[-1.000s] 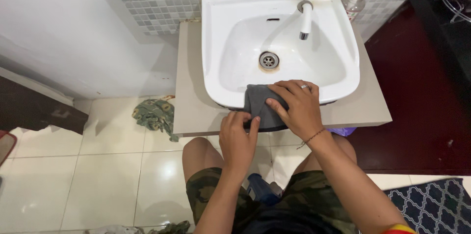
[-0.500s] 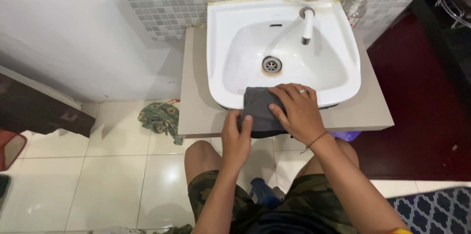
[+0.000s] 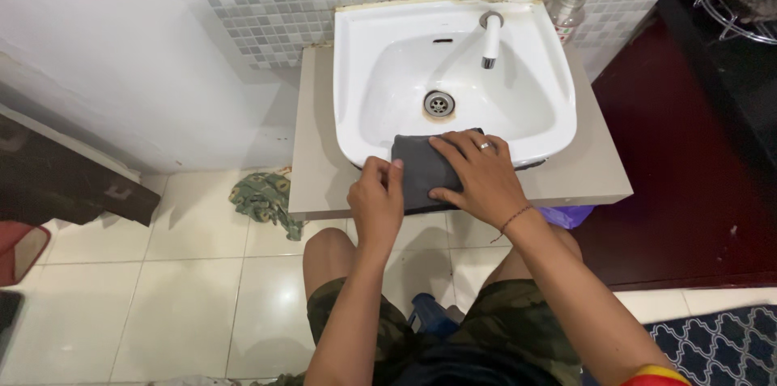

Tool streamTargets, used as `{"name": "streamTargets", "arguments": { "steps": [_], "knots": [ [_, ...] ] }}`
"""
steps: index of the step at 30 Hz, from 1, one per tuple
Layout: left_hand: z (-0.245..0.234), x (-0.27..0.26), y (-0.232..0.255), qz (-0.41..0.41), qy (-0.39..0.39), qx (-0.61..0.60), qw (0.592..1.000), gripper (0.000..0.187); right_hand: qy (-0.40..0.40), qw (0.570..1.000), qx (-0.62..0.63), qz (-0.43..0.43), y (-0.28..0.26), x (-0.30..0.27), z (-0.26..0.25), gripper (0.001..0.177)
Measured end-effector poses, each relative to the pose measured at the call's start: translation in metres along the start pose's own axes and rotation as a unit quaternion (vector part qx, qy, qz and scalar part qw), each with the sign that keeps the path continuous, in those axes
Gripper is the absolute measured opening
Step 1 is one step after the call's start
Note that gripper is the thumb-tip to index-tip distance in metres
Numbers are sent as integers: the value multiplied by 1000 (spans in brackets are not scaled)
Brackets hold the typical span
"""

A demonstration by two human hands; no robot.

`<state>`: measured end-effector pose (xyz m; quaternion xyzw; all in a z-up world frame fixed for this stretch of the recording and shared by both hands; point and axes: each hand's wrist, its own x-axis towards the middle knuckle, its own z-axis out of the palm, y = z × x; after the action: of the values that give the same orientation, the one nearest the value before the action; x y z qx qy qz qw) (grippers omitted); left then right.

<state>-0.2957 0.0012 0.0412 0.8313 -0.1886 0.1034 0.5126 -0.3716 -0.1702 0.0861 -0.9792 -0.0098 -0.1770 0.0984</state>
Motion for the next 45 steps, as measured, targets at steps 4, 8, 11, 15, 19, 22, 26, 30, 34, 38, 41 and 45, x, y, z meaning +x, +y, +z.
{"name": "streamTargets", "arguments": {
  "steps": [4, 8, 11, 15, 19, 22, 26, 30, 34, 38, 41, 45],
  "knots": [
    [-2, 0, 4, -52, 30, -20, 998, 21, -15, 1000, -15, 23, 6, -3, -4, 85],
    [-18, -8, 15, -21, 56, 53, 997, 23, -44, 997, -46, 37, 22, -14, -12, 91],
    [-18, -3, 26, 182, 57, 66, 979, 23, -61, 995, -62, 38, 30, -12, -13, 95],
    [17, 5, 49, 248, -63, -5, 967, 30, -52, 998, -7, -42, 29, -4, 11, 84],
    [40, 18, 57, 279, -73, 71, 955, 38, -43, 995, -60, -70, 16, 9, 34, 59],
    [37, 31, 45, 198, -127, 71, 969, 42, 7, 997, -46, -65, 11, 24, 41, 50],
    [28, 40, 23, 207, -128, 96, 965, 46, -53, 996, -37, -55, 3, 36, 51, 34],
    [13, 47, 4, 258, -97, 91, 957, 56, -46, 992, -91, -76, -10, 48, 66, 36],
    [-11, 63, -17, 261, -120, 83, 954, 65, -100, 990, -84, -49, -39, 61, 81, 40],
    [-41, 92, -43, 266, -133, 24, 955, 67, -40, 997, -53, -28, -76, 94, 92, 70],
    [-60, 100, -61, 243, -89, -2, 966, 72, -41, 999, 1, 11, -92, 127, 99, 80],
    [-62, 81, -70, 81, 97, -69, 990, 75, -18, 994, 72, 84, -95, 169, 108, 89]
  ]
}}
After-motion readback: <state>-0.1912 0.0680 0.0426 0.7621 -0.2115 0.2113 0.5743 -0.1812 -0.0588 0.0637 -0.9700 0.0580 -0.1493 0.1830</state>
